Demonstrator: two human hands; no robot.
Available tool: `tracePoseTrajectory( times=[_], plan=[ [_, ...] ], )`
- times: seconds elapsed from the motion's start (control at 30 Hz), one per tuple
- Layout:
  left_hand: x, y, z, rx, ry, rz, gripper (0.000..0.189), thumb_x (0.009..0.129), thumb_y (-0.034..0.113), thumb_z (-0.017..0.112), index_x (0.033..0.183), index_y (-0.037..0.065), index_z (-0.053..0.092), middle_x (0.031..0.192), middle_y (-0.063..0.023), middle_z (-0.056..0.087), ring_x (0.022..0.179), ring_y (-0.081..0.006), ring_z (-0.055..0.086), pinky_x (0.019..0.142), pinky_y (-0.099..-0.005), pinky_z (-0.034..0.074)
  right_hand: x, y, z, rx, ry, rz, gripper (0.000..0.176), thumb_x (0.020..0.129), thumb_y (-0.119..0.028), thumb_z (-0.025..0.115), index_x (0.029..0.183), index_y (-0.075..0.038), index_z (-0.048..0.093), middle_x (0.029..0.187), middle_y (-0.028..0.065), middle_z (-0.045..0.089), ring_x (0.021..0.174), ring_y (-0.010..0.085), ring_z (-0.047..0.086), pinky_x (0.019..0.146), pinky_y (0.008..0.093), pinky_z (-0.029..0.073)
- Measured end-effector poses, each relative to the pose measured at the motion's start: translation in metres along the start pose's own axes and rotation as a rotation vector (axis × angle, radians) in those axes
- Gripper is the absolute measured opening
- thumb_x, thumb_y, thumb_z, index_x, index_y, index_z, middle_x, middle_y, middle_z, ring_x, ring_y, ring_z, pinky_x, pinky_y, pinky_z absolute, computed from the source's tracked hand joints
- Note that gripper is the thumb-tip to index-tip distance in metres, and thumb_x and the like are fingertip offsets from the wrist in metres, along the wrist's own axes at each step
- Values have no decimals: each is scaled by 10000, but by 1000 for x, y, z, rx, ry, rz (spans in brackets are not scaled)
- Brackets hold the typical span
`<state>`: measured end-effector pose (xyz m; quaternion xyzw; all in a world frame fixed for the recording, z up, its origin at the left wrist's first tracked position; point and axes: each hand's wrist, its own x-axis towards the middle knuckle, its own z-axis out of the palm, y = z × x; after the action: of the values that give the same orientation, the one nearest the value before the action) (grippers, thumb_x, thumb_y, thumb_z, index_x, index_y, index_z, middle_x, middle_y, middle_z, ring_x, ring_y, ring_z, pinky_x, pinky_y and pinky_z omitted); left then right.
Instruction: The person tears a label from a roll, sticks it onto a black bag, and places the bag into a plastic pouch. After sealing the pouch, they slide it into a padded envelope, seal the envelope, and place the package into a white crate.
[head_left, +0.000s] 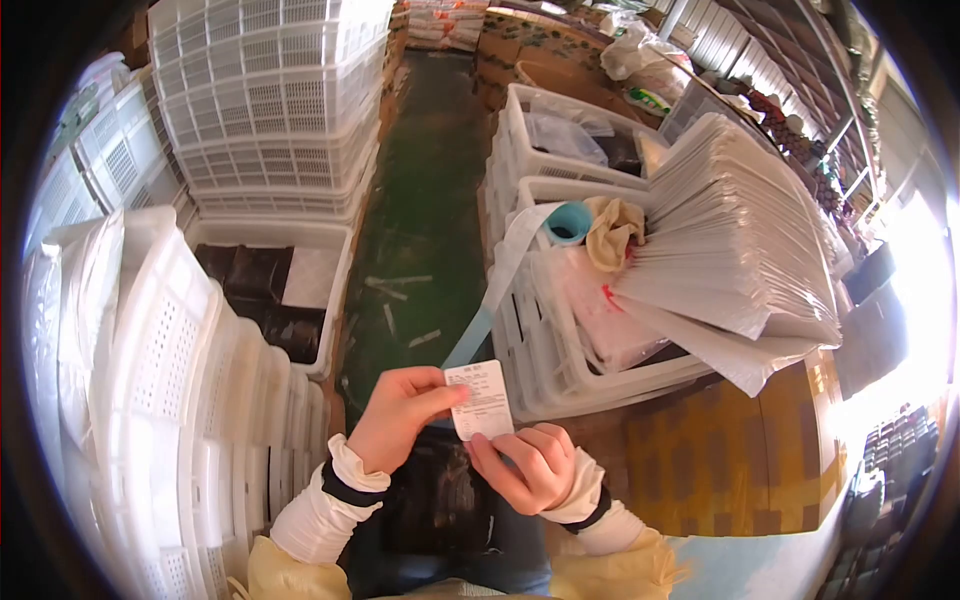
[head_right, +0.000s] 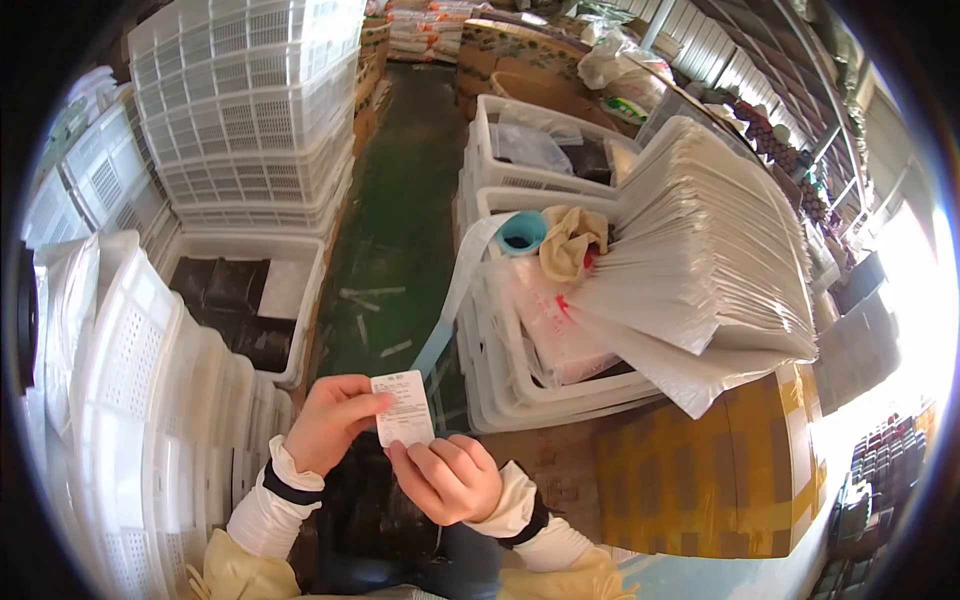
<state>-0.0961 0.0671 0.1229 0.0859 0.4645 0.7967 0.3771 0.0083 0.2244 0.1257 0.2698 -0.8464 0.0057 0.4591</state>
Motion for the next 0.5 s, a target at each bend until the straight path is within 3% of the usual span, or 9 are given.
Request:
tracePoseTrajectory(
  times=[0.1,0.23,0.27,0.37,0.47,0.5],
  plan=[
    [-10,-11,-9,82,88,55,111,842,86,635,816,-22,638,823,-46,654,777,-83,588,727,-235,460,-6,-17,1,229,5,300,276,652,-106,740,911,-58,660,841,31,530,734,185,504,629,294,419],
    [-27,-17,-14,282,70,103,113,842,77,640,833,-36,638,815,-32,653,768,-62,572,704,-211,447,-15,-20,0,696,-11,1105,194,706,-66,727,855,-22,611,816,63,523,712,180,500,640,277,409],
    [-31,-16,-13,342,62,90,116,844,77,640,838,-40,639,814,-28,653,767,-59,569,699,-206,444,-19,-20,5,863,-31,1200,153,740,-29,691,850,-6,587,810,75,527,711,160,500,648,258,407],
    [-39,-22,-15,453,28,46,153,860,101,629,878,-49,646,812,-24,654,756,-66,572,699,-204,444,-27,-21,7,975,-113,1164,127,764,-17,670,858,-14,586,810,70,532,702,143,488,643,247,403],
    [-48,-27,-19,573,41,3,182,875,107,610,947,-56,643,867,-48,660,790,-92,585,740,-215,456,-31,-32,6,1046,-83,1268,110,781,-15,659,856,-14,578,810,57,534,692,133,465,635,247,393],
    [-53,-30,-21,484,35,-2,199,880,115,605,979,-56,634,895,-58,659,811,-101,589,757,-220,458,-34,-38,4,987,-99,1241,110,783,-15,658,858,-15,577,812,53,536,694,129,469,638,244,395]
  ],
)
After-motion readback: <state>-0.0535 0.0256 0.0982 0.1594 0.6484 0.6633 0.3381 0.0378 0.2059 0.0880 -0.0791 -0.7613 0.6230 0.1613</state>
